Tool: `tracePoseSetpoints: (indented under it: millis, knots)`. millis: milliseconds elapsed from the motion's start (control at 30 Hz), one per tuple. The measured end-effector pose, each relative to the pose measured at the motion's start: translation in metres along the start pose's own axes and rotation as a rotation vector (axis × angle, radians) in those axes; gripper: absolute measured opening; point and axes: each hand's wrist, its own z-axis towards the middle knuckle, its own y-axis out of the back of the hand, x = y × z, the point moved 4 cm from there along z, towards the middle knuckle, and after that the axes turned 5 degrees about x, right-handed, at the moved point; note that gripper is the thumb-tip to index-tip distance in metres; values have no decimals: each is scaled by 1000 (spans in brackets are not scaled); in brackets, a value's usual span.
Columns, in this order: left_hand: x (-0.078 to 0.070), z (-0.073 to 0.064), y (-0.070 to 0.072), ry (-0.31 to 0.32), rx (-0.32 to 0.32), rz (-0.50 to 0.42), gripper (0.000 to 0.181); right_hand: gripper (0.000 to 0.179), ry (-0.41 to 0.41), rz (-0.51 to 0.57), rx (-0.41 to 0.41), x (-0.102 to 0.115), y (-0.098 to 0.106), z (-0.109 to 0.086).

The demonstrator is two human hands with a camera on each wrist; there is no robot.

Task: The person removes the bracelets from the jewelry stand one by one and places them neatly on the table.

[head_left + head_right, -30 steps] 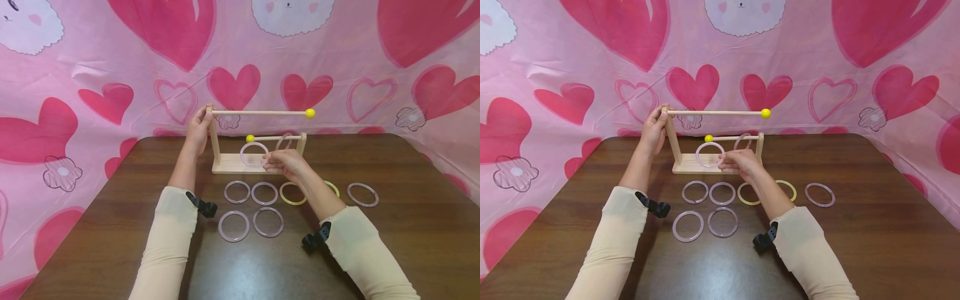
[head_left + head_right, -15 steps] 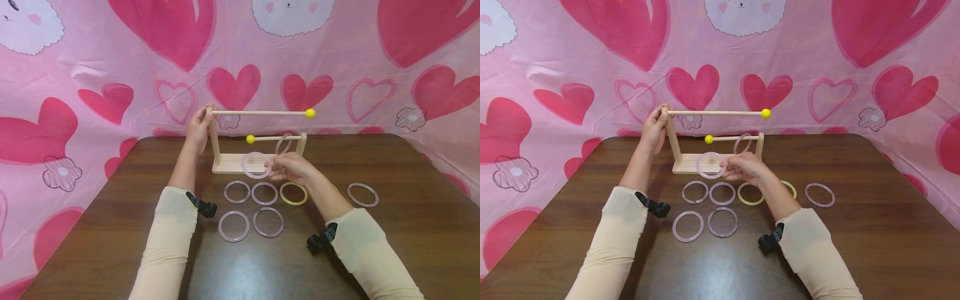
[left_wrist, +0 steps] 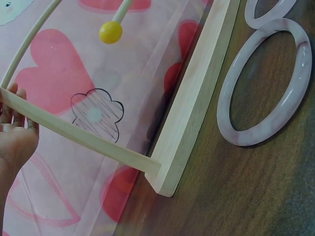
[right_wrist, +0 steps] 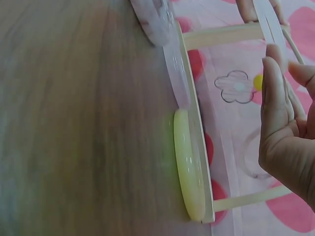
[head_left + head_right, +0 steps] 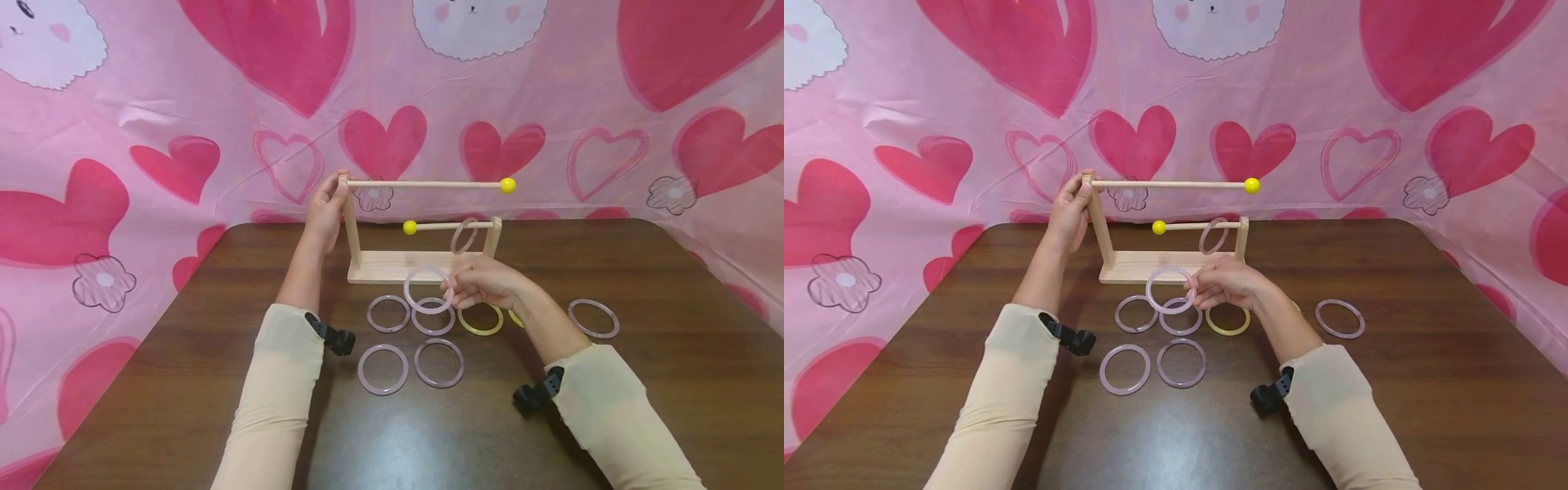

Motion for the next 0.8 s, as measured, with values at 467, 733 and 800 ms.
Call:
tracePoseSetpoints:
  millis: [467,733,800]
  knots:
    - [0,0,-1,-1,13,19,37,17,-61,-68,200,-11,9,-11]
    - [1,0,0,8,3,13,26,18,-57,-123,272,-14,12,-18]
    - [0,0,0,9,0,16,25,20,-57,-133,287,-14,12,-20]
